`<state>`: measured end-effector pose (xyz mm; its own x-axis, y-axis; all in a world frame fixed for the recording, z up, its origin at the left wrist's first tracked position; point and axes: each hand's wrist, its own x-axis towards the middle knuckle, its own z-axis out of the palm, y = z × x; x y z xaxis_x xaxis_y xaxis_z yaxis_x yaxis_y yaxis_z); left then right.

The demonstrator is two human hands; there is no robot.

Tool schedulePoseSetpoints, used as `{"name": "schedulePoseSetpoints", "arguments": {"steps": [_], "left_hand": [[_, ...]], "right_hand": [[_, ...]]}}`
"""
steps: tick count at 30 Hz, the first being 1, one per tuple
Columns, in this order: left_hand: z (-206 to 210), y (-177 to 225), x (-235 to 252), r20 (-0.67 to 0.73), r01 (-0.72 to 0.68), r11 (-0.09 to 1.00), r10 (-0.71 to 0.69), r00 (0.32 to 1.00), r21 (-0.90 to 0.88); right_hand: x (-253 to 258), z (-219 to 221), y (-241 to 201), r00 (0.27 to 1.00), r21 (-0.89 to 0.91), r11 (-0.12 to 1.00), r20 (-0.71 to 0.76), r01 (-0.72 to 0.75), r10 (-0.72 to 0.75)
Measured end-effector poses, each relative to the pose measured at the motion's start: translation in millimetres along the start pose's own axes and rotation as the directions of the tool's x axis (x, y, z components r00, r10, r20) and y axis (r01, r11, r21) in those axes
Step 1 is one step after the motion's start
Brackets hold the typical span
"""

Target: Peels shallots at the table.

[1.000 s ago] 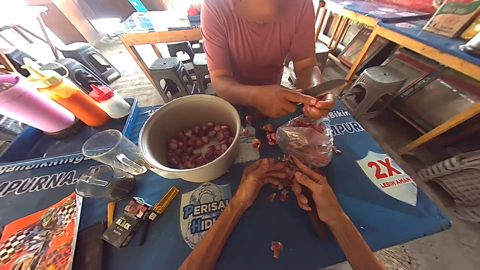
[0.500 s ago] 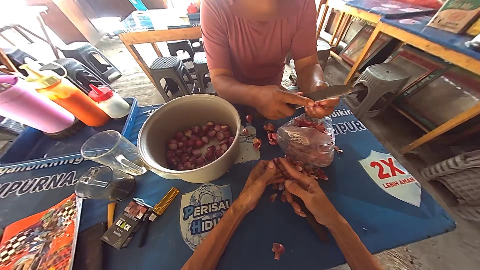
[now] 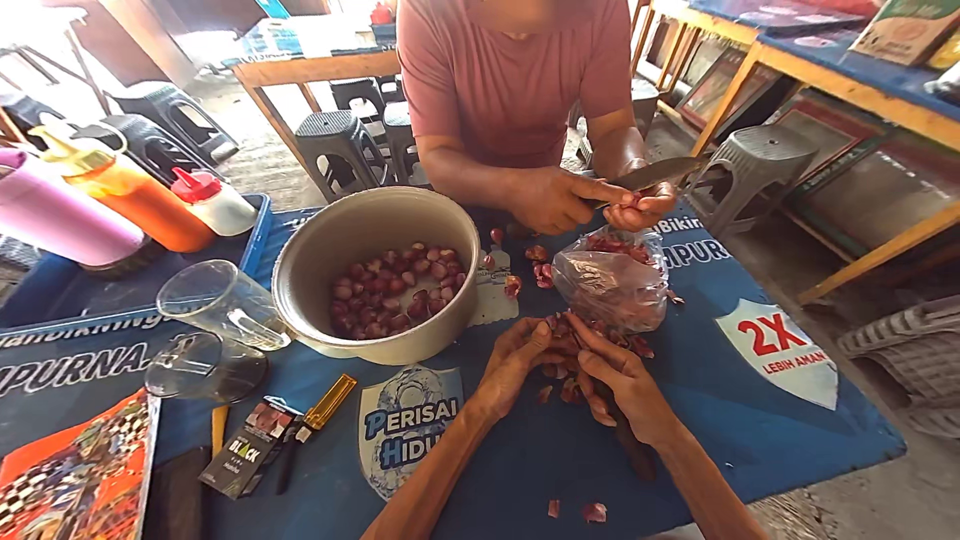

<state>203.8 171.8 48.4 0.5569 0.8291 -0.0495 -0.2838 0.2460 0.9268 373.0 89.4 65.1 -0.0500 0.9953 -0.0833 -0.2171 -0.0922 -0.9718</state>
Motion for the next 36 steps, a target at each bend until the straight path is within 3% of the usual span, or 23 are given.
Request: {"name": "schedulePoseSetpoints", "arguments": {"steps": [5,20,27,36], "left_hand": [[1,-1,-1,-0.05,-0.016,1.0,0.016,0.999,0.006],[-2,-6,0,-0.052,-0.036,0.998,0.039,0.998,0.059],[2,-5,-1,-0.067,-0.036,0.997,0.041,0.997,0.074],[1,-5,0,-0.025,-0.068,0.994,0.07,0.997,0.084]], "right_hand": [[1,-1,4,0.994,0.01,1.0,0.111,0.023,-0.024],[2,9,2,0.998,-0.182,0.981,-0.021,0.061,-0.066],[1,12,1,0.995,-0.098,0.994,-0.078,0.054,-0.062],[0,7,-4,0.992,0.143,0.983,-0.04,-0.113,0.12]]}}
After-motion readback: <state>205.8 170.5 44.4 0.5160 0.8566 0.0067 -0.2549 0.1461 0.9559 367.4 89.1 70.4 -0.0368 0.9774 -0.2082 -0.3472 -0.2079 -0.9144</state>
